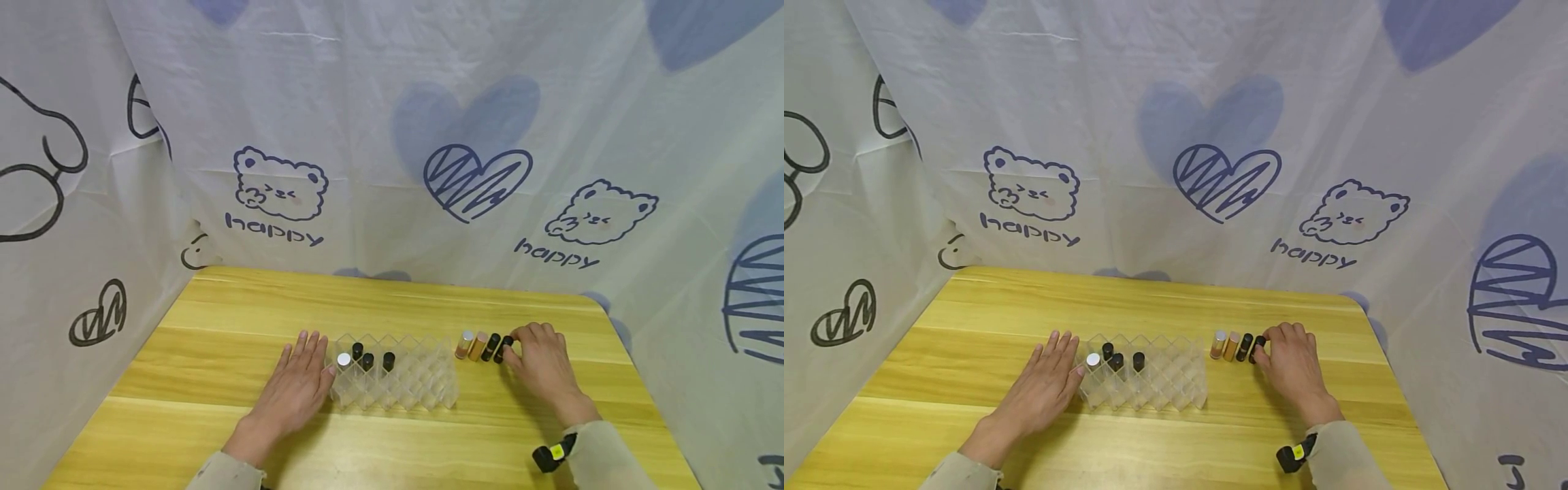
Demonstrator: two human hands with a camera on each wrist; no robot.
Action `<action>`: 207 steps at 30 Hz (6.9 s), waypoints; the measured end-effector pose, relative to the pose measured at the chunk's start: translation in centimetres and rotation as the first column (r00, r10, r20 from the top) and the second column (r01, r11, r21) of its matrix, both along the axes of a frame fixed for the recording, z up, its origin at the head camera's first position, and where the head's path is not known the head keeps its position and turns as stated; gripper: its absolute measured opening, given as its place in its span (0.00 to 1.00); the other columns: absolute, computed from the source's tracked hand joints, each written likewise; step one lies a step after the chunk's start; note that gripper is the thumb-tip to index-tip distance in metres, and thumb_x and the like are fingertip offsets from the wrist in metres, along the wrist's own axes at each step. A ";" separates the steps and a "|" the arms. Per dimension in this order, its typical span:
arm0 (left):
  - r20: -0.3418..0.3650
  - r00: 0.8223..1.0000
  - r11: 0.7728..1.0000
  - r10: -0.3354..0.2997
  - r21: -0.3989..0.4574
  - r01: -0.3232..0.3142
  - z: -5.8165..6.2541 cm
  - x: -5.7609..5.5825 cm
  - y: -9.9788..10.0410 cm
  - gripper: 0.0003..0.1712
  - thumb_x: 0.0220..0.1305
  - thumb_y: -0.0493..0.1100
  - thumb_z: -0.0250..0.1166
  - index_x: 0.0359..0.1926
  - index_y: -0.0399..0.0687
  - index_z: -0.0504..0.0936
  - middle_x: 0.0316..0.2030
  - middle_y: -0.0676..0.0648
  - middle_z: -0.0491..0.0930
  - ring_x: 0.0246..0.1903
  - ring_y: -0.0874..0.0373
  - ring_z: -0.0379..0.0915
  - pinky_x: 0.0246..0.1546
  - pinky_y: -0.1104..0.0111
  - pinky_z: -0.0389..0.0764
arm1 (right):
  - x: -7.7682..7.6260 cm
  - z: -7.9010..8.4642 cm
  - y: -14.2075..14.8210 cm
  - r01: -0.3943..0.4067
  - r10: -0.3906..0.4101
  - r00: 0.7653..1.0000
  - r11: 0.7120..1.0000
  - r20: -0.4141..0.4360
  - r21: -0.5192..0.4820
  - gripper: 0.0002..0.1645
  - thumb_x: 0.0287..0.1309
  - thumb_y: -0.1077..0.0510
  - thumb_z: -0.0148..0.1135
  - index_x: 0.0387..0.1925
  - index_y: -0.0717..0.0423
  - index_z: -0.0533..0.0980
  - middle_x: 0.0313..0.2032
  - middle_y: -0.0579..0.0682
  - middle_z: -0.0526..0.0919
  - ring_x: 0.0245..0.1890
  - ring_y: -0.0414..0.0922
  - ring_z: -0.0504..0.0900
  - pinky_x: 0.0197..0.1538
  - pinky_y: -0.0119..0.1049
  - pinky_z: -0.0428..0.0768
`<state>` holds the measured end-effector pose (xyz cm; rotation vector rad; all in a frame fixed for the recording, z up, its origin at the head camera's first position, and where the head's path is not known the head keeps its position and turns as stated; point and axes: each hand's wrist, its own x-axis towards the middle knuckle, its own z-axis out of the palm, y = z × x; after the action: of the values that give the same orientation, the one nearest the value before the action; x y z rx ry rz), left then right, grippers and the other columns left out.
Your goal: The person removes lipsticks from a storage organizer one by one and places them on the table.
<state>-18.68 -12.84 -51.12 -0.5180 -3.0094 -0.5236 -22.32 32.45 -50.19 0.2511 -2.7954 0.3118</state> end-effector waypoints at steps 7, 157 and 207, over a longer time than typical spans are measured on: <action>-0.006 1.000 1.000 0.002 0.010 -0.002 0.0 0.0 0.0 0.37 0.86 0.55 0.43 0.81 0.34 0.56 0.81 0.33 0.53 0.83 0.36 0.43 0.82 0.40 0.46 | -0.1 0.0 0.0 0.003 -0.003 1.000 1.000 -0.002 -0.003 0.15 0.65 0.53 0.70 0.46 0.62 0.84 0.44 0.59 0.84 0.47 0.60 0.77 0.48 0.57 0.73; -0.026 1.000 1.000 -0.003 -0.021 0.002 -0.3 -0.1 0.0 0.37 0.86 0.56 0.42 0.81 0.34 0.55 0.81 0.33 0.54 0.83 0.37 0.43 0.83 0.42 0.47 | 0.7 0.5 -18.5 -0.409 0.432 0.886 0.899 -0.165 0.158 0.12 0.62 0.48 0.72 0.38 0.51 0.82 0.36 0.45 0.82 0.38 0.47 0.75 0.41 0.40 0.71; -0.009 1.000 1.000 -0.009 -0.017 0.009 -0.4 -0.2 -0.2 0.38 0.86 0.55 0.44 0.82 0.34 0.55 0.81 0.33 0.53 0.83 0.38 0.42 0.83 0.41 0.47 | 1.2 7.4 -13.8 -0.317 0.314 0.919 0.948 -0.238 0.030 0.16 0.59 0.52 0.76 0.40 0.57 0.80 0.39 0.51 0.82 0.43 0.53 0.77 0.45 0.45 0.71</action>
<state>-18.83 -12.99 -51.50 -0.5338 -3.0064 -0.4954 -21.12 18.64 -42.82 0.6946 -2.5071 0.3427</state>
